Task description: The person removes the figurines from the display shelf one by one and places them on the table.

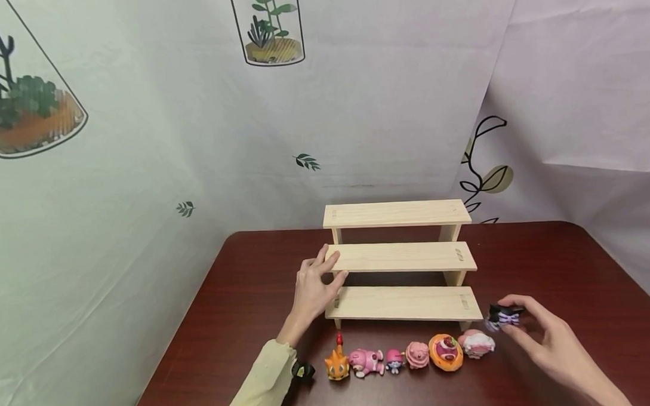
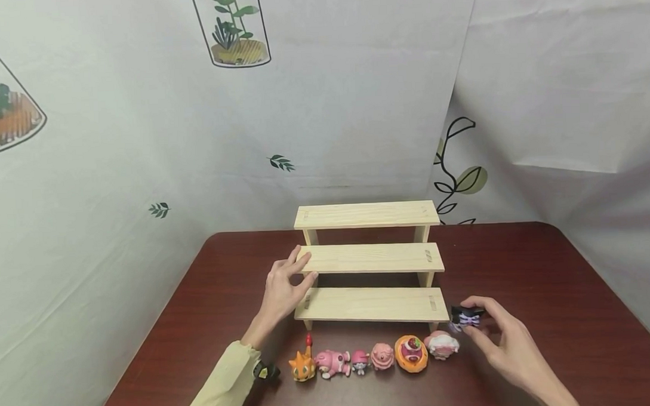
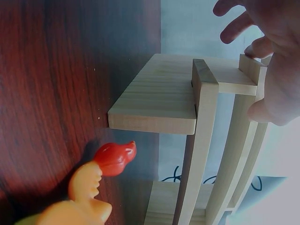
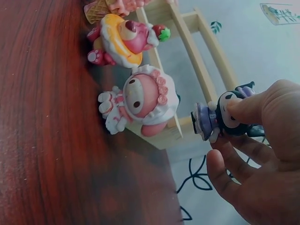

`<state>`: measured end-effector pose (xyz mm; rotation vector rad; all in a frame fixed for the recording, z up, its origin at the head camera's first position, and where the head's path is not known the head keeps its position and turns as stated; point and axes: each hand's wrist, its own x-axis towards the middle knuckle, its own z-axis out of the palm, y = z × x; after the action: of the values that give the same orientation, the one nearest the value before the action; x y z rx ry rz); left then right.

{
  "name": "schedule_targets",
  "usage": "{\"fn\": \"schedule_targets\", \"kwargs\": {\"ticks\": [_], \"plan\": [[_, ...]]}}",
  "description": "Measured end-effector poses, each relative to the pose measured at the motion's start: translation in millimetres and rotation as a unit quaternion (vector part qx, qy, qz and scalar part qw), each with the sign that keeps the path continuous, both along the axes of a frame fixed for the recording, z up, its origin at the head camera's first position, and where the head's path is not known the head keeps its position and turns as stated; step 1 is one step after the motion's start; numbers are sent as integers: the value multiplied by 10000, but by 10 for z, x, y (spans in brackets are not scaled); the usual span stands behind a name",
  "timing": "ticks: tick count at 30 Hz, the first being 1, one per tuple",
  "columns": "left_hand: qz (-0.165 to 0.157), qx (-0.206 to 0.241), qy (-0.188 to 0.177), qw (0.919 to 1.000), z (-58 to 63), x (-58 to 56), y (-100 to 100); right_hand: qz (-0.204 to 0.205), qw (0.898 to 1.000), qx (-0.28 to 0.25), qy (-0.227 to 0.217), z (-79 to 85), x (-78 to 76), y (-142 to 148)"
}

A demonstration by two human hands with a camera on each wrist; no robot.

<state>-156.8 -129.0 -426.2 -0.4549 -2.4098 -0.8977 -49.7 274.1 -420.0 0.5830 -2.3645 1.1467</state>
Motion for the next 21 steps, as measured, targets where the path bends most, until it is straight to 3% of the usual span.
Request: {"fn": "schedule_targets", "kwargs": {"ticks": [7,21], "plan": [[3,-15,6,10000,-2,-2,-3,-115,9999,36,-103,-75,24,40],[-33,18,122,9999,-15,-19,-6,32,10000,-60,-23,-259,10,91]]}}
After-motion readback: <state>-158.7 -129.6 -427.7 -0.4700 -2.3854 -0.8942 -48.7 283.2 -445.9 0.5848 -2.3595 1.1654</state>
